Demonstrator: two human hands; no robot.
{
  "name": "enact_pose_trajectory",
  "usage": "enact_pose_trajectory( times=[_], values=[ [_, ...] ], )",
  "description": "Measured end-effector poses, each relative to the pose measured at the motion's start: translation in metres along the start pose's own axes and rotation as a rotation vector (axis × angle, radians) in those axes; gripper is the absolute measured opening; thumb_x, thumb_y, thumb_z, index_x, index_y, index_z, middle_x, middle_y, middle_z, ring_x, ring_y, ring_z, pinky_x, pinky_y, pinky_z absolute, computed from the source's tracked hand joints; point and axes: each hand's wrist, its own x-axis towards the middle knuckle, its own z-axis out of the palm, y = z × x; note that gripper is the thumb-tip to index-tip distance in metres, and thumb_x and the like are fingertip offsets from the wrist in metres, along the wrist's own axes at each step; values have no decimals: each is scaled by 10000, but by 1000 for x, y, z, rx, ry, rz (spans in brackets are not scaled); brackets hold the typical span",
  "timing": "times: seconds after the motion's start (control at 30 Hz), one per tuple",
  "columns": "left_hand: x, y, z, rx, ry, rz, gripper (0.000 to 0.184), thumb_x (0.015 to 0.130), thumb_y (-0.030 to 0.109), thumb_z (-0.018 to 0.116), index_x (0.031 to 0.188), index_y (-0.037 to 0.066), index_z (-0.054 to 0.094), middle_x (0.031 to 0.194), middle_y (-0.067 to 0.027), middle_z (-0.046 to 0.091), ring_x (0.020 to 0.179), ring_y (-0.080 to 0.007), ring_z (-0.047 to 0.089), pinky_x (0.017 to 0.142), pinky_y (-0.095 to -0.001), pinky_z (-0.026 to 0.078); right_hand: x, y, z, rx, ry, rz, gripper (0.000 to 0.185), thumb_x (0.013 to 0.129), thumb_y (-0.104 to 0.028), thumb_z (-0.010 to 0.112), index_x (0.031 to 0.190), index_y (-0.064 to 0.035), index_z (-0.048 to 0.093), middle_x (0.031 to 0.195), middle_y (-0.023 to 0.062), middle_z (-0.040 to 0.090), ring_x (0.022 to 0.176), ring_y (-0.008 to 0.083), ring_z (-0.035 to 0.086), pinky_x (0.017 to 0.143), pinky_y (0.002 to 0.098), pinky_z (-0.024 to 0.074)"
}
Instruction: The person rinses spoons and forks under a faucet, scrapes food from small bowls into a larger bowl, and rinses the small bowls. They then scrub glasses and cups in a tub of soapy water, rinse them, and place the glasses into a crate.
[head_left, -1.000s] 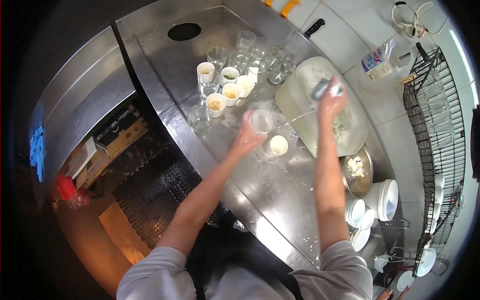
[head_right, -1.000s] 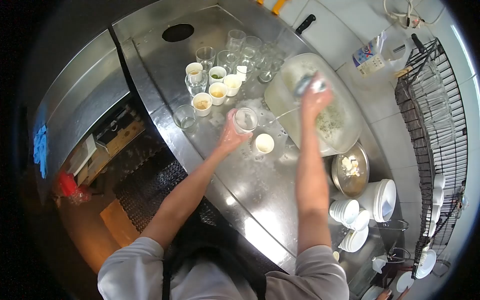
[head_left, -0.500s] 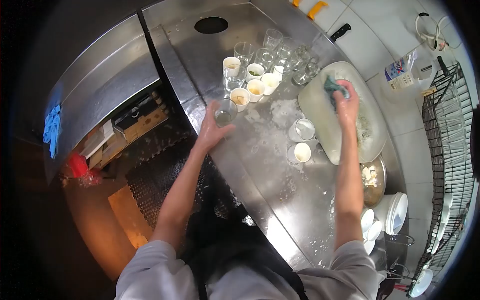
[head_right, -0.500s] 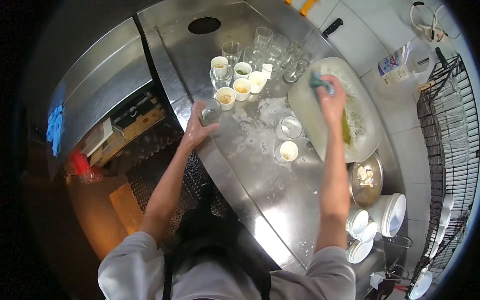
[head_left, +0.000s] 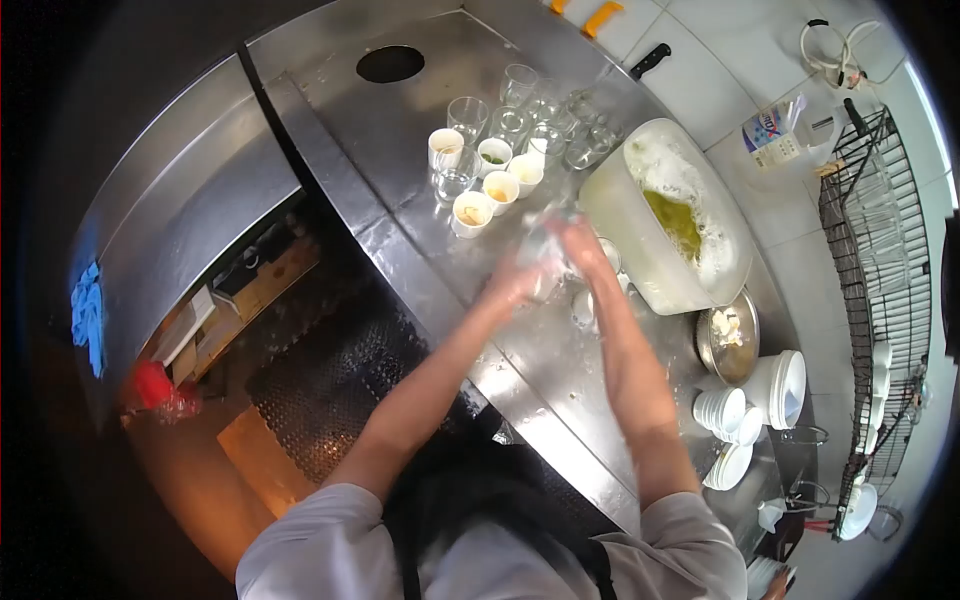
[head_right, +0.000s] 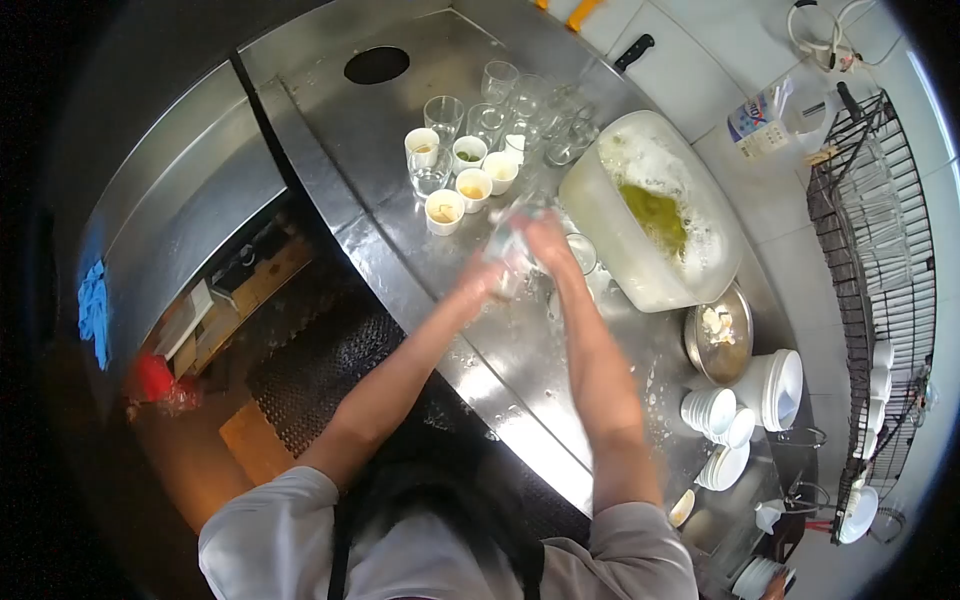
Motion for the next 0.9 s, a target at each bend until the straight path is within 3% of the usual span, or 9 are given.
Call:
enact_pose_trajectory(
  times=[0.17,0.2,0.3,0.37,0.47,0.53,0.7,0.77,0.9],
  values=[
    [29,11,-9,-924,-436,-511,688,690,361,788,1229,45,502,1164,-133,561,966,-257,605,803,-384,518,12,22,1,29,753,-43,384,779,-303,683,881,64,641,833,223,645,745,314,616,699,402,469],
    [32,3,-10,-380,-320,160,686,732,289,736,1298,43,434,1179,-138,554,1094,-278,539,865,-374,485,18,21,-13,-139,911,-23,360,790,-293,671,878,55,641,834,234,641,738,330,617,676,415,467],
    [21,-3,9,-303,-71,152,538,770,116,648,1268,41,460,1188,-140,547,1102,-271,534,916,-375,445,17,6,-92,-400,1276,-336,324,761,-271,660,827,43,619,770,228,635,721,364,618,656,448,465],
    [20,-24,16,-142,4,213,447,784,19,590,1220,48,496,1176,-143,549,1102,-276,532,934,-374,428,2,-22,-139,-190,1107,-276,275,741,-248,649,826,12,625,743,214,638,701,378,618,650,447,465],
    [6,-26,-19,-22,194,188,356,772,-59,532,1108,58,548,1145,-131,558,1082,-303,532,924,-398,425,18,30,-201,-629,963,-201,262,772,-278,633,805,-18,624,788,211,641,782,350,635,705,426,476],
    [7,-19,-51,271,552,344,342,748,-35,569,1079,50,545,1097,-121,576,1054,-318,534,902,-415,435,34,98,-220,-780,573,-206,295,767,-306,652,872,-30,649,882,206,654,878,317,636,759,410,476],
    [57,-26,-72,837,93,260,315,736,112,619,1038,32,589,1138,-161,579,1109,-300,544,892,-427,463,48,145,-226,-705,-296,182,466,720,-340,706,1093,-66,653,1105,153,647,1049,245,606,862,370,463],
    [80,-28,-70,999,-95,137,344,733,155,628,1052,30,595,1160,-169,573,1087,-306,563,875,-426,482,42,128,-222,-688,-372,342,538,697,-335,720,1162,-80,630,1148,135,638,1069,237,601,871,356,460],
    [90,-9,-65,1155,-368,-43,376,744,182,622,1084,25,596,1210,-179,556,1031,-326,598,835,-422,512,35,111,-213,-718,-322,183,586,709,-332,687,1208,-43,583,1212,164,594,1082,278,583,906,369,444]
  ],
)
